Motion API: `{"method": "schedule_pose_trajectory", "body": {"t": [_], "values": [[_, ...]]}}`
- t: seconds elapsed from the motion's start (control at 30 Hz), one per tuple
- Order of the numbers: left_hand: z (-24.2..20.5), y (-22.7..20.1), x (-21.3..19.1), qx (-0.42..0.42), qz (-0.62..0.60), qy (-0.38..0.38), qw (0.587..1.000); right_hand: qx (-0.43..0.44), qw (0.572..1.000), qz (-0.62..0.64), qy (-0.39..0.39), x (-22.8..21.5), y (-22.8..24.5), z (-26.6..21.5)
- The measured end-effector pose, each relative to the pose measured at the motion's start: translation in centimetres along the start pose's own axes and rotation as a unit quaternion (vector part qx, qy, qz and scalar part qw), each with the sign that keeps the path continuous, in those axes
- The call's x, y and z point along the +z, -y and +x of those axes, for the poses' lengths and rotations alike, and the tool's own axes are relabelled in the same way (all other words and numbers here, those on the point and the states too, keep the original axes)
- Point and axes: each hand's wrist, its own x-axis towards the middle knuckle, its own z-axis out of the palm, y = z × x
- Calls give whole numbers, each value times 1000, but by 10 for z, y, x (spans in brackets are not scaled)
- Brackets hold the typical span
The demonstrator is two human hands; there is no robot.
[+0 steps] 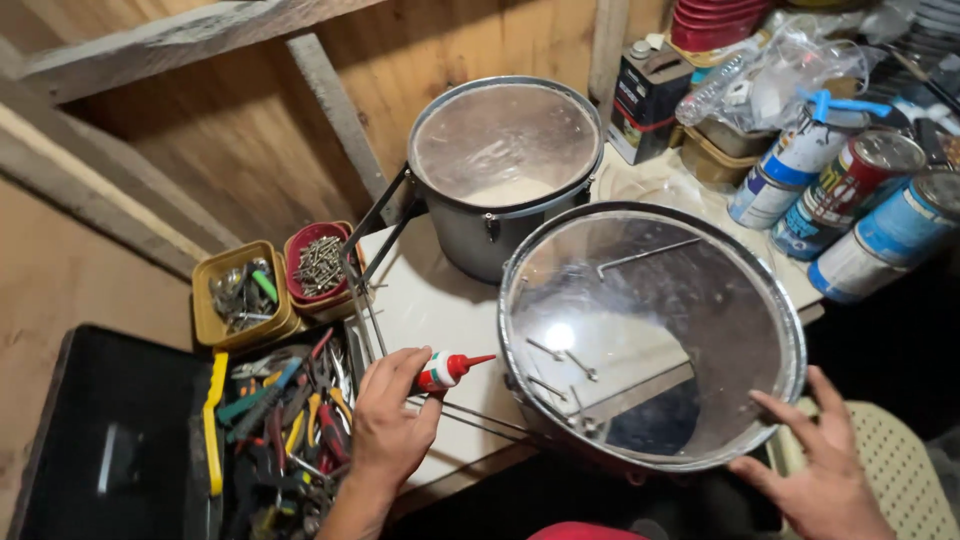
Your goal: The person sorts metal bolts and washers from a red bowl into a yellow container, then retrieves tools from the container. They place bolts into holes on a drum head and tighten them using a drum key. Finally, they apply glue from a bottle to the rim of the drum.
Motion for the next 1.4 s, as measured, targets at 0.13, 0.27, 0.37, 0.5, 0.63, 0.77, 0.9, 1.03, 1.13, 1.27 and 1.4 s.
{"method": "schedule_pose_trajectory", "body": {"t": [0.13,0.27,0.37,0.5,0.63,0.77,0.9,1.03,1.13,1.27,1.4], "values": [[-26,-30,4,-52,21,-39,998,-103,993,63,10,7,-13,14],[-51,-75,17,-110,17,-88,990,-155,982,83,65,-18,-10,22],[-73,-115,27,-199,25,-81,976,-218,971,74,66,-28,-19,29],[-106,-149,45,-240,51,-73,967,-295,952,55,67,-25,-39,41],[-141,-164,62,-197,78,-71,975,-323,942,70,64,-26,-45,43],[-143,-188,62,-155,139,-44,977,-327,937,76,96,-29,-45,47],[-142,-195,67,-148,222,-29,963,-349,931,69,84,-33,-44,51],[-134,-197,70,-142,298,-1,944,-290,948,32,125,-42,-42,50],[-125,-199,69,-138,313,6,940,-331,934,63,116,-32,-61,52],[-121,-195,69,-122,335,16,934,-252,947,57,191,-25,-92,45],[-113,-199,65,-114,343,23,932,-157,960,-11,230,-21,-132,40]]}}
